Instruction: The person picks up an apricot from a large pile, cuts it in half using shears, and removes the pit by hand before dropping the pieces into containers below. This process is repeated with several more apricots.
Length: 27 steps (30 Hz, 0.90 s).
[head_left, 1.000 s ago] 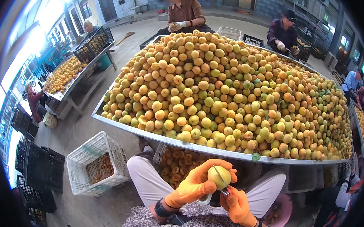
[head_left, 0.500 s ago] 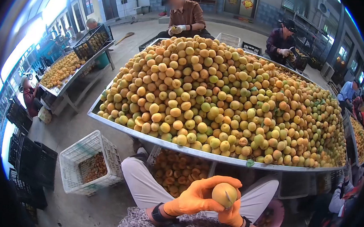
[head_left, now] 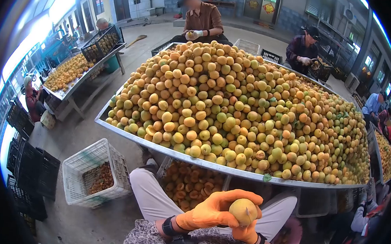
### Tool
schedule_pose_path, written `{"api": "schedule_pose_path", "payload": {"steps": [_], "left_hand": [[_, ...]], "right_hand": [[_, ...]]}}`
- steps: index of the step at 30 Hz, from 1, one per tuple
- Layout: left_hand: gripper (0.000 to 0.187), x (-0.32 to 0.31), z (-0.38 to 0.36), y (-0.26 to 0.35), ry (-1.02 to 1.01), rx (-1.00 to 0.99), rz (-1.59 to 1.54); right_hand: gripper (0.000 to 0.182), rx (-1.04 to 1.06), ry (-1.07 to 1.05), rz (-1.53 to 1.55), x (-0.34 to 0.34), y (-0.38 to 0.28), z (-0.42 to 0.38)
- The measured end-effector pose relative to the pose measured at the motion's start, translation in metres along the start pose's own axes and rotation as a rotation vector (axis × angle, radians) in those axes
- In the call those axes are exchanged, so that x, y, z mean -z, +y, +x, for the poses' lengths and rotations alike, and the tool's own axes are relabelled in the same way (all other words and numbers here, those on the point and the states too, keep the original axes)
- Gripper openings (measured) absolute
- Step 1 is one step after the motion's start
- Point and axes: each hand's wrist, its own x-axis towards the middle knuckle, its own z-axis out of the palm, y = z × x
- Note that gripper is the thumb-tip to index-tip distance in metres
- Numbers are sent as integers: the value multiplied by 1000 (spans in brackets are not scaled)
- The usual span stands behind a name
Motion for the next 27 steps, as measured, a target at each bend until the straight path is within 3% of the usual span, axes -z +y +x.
{"api": "schedule_pose_path", "payload": {"steps": [3, 5, 8, 9, 11, 12, 14, 15, 17, 20, 23, 25, 27], "left_hand": [[76, -6, -4, 5, 53, -43, 103], [74, -4, -5, 18, 90, -39, 219], [67, 5, 2, 51, -98, -257, 980], [67, 1, 0, 59, -30, -215, 1201], [66, 4, 0, 68, -54, -156, 1450], [66, 6, 1, 64, -60, -155, 1452], [67, 8, 3, 46, -15, -116, 765], [69, 4, -1, 33, 24, -2, 379], [61, 2, 1, 7, -49, -76, 120], [57, -4, -5, 9, -30, -118, 236], [62, -6, -7, 31, 5, -20, 418], [62, -6, -6, 44, -4, -93, 1259], [64, -2, -4, 46, -16, -77, 1327]], "right_hand": [[51, -22, 73, 30, -2, -9, 2], [49, -14, -19, -166, 5, -13, 4], [54, -62, -191, -338, 12, -29, 16], [54, -66, -189, -335, 12, -37, 21], [59, -278, -214, -12, 10, -51, 28], [66, -226, -224, -49, 9, -47, 28], [67, -190, -183, -27, 8, -37, 20], [69, -162, -142, -4, 9, -32, 18], [70, -53, -99, -116, 8, -24, 23], [72, 148, -41, -333, 15, -13, 23], [72, -6, -238, -146, 30, -15, 19], [71, -110, -318, -117, 28, -37, 32], [71, -181, -342, -102, 27, -41, 32]]}}
